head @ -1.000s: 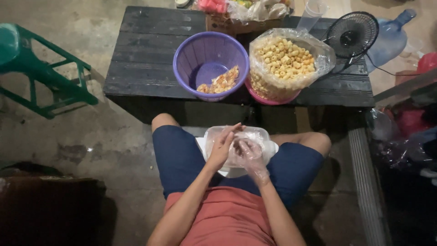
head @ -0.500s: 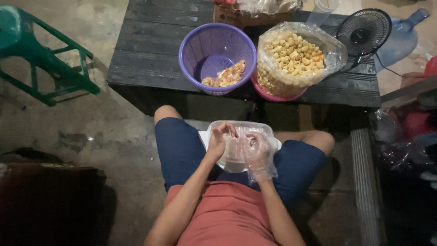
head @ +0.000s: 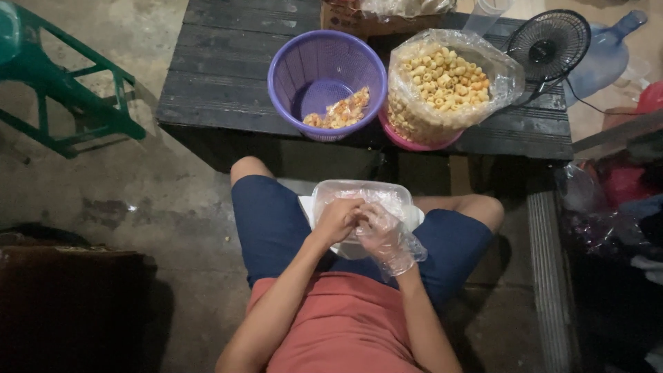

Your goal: A person wearing gloves is packing small snacks from a large container into individual small plastic bags.

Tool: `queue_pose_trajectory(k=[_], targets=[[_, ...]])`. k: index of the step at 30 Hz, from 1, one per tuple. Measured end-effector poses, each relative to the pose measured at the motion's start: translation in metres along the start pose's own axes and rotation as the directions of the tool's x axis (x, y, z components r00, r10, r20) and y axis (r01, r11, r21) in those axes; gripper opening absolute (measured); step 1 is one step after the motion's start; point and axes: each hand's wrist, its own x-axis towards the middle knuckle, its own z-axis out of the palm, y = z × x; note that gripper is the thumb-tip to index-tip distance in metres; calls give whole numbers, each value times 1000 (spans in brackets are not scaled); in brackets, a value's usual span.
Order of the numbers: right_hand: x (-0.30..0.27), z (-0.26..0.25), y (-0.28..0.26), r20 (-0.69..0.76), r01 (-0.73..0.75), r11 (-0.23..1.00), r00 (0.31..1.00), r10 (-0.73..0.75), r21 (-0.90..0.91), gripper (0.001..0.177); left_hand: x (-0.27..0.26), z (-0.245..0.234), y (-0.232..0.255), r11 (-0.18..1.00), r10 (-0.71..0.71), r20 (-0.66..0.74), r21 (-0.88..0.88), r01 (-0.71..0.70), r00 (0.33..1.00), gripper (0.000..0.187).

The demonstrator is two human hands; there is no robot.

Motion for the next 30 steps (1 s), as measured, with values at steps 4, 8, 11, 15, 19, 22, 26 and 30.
queue_pose_trajectory(k=[4, 8, 11, 15, 19, 22, 26, 30], targets=[[-10, 0, 14, 80, -162, 982, 985, 155, 96, 18, 1, 2, -5, 1000, -6, 33, 13, 6, 999, 75], [11, -26, 5, 83, -461, 867, 888, 453, 190, 18, 8, 8, -19, 930, -250, -77, -296, 217, 965, 32], [11, -36, 5, 113, -623, 706, 771, 627, 336, 9, 8, 9, -14, 837, -272, -188, -531, 135, 944, 26], [20, -48, -1, 148, -734, 493, 615, 775, 467, 13, 12, 11, -11, 793, -291, -263, -604, 79, 920, 11], [22, -59, -10, 170, -759, 462, 585, 793, 458, 15, 14, 19, -27, 834, -321, -347, -545, 89, 881, 11], [23, -64, 2, 90, -699, 662, 703, 706, 270, 18, 16, 8, -24, 917, -274, -453, -389, 89, 848, 15], [40, -83, -13, 173, -428, 890, 899, 402, 159, 15, 6, -16, 15, 870, -237, -136, -470, 147, 962, 26], [39, -66, -4, 288, -294, 951, 923, 256, 95, 14, 0, 7, -5, 751, -166, 216, -604, 265, 962, 34]])
